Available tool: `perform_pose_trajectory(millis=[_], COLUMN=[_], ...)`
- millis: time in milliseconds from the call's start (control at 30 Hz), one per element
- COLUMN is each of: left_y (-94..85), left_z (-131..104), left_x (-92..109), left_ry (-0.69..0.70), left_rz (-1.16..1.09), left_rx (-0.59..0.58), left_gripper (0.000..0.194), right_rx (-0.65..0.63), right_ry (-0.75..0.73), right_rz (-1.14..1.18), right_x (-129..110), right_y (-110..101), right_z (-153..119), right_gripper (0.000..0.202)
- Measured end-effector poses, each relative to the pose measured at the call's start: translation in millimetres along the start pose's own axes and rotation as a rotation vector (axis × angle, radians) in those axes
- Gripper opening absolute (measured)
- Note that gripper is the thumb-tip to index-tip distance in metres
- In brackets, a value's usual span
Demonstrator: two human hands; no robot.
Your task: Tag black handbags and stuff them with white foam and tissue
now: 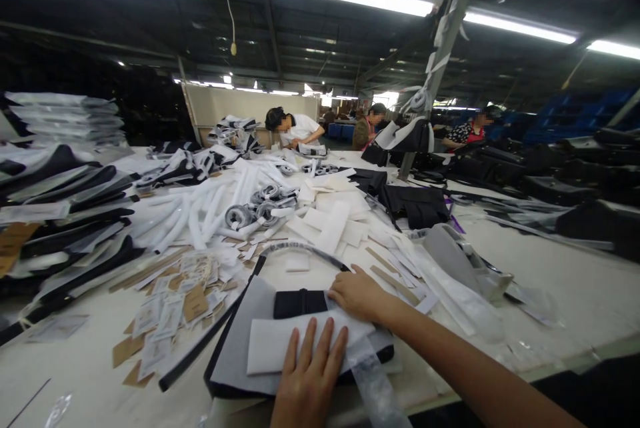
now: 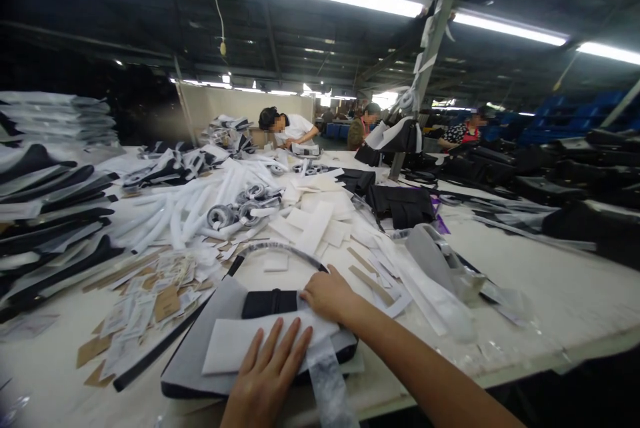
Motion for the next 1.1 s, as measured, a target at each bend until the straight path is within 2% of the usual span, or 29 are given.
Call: perform_pose_trajectory(millis=[300,433,633,800,867,933,1100], left_y=[-0.9,0.8,-5.1,-9.9,-10.5,-10.2,-7.5], left_z=[1.5,0.7,3.6,6.3,6.7,6.6,5.3], left_x=[1.8,2.5,2.1,1.3,1.6,1.7,1.2], left_ry=[-0.005,-0.034,-0.045,-0.039,-0.042,-0.046,-0.033], left_rz=[-0.024,-0.062,-0.094,-0.064,-0.069,-0.077,-0.086], left_rx=[-0.001,0.020,-0.024,-0.074,-0.080,-0.085,-0.065], left_gripper=[0.044,0.044,0.046,0.046,0.046,0.046,0.046], right_rx=[0.041,0.147,0.290,0.214,0.165,0.137,0.111], right_ry=[-0.062,-0.040,-0.140,-0.154,-0.128,-0.123,-0.159], right_rz=[0.119,0.174,0.322,0.385,0.407,0.391,0.331], right_x=[18.1,15.7,-4.0,-14.6,-15.7,-13.9,-5.2], right_y=[-1.9,-5.1,-17.4,-38.4,-42.1,-39.6,-19.1], right_z=[-4.1,-29.9,-73.6,-92.9,-96.2,-94.6,-80.0], right_gripper=[0.022,0.031,0.038,0.036,0.046,0.050,0.041])
Point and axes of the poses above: each hand's wrist, its own z-axis towards the middle knuckle, its own y-axis out of the palm, x = y × z, the point moved 2 cm from there along z, towards the middle knuckle, and after that the axes turned 14 degrees about -y, right-handed, at the moved point
